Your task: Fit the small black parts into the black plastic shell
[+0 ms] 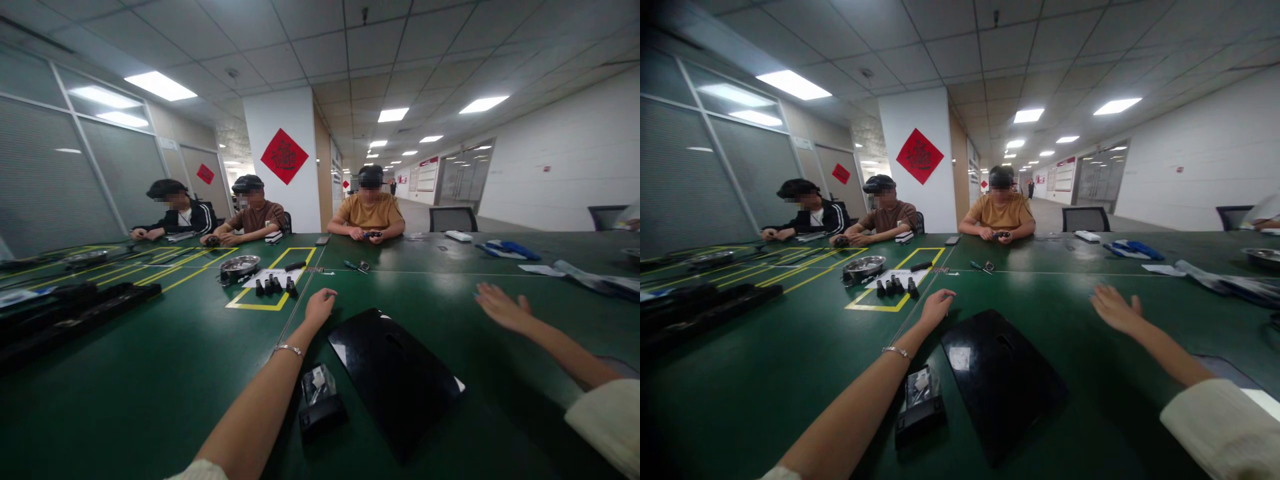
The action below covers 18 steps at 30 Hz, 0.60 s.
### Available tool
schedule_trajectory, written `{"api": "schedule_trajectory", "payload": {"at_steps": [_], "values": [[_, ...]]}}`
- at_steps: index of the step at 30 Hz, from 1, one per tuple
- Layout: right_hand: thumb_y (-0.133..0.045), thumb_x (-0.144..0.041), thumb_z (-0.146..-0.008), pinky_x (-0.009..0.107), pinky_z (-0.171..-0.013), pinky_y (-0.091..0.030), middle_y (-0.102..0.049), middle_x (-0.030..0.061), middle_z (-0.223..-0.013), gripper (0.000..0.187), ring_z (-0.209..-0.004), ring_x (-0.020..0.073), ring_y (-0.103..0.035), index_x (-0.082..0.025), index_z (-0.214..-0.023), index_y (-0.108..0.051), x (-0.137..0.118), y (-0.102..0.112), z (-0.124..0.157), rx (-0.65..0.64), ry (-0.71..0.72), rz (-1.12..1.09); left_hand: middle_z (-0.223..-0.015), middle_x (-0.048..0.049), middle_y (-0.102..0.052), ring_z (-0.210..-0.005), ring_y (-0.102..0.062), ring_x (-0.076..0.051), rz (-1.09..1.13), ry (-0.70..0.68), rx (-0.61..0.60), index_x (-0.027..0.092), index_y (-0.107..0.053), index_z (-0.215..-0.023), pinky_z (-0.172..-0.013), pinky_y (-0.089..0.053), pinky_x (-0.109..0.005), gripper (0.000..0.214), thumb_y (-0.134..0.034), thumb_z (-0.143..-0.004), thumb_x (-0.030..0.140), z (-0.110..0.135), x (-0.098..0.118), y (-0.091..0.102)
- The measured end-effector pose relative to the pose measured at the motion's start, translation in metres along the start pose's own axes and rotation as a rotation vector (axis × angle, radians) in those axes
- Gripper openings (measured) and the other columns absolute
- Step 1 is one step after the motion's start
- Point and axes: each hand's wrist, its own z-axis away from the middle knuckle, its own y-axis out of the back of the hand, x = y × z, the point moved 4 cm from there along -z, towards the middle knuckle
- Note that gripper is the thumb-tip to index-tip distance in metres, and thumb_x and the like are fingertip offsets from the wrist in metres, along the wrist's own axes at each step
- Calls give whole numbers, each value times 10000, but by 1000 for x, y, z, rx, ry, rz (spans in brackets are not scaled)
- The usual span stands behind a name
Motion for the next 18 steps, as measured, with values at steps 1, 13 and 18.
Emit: {"api": "schedule_trajectory", "payload": {"at_steps": [1, 13, 18], "values": [[-175, -411, -845, 394, -1017, -161, -370, 116, -1313, 551, -1249, 220, -268, -179, -1321, -326, -19, -10, 4, -89, 55, -8, -526, 39, -553, -401, -463, -69, 0, 0, -2, 188, -621, -931, -441, -324, -181, 253, -442, -760, 232, 0, 0, 0], [-87, -505, -865, 437, -1051, -27, -60, 48, -1428, 606, -1300, 183, -21, -205, -1387, -160, -124, -42, 69, -622, 429, -64, -568, 33, -576, -412, -479, -73, -17, 1, -46, 190, -619, -935, -446, -326, -187, 260, -445, -746, 229, 2, 3, 0], [-188, -449, -885, 464, -1039, -118, 0, 78, -1436, 551, -1303, 242, -40, -240, -1391, -124, -154, -18, 80, -367, 435, -138, -575, 34, -574, -410, -472, -70, -50, 18, -63, 196, -620, -934, -438, -313, -186, 263, -441, -746, 235, 3, 4, 0]]}}
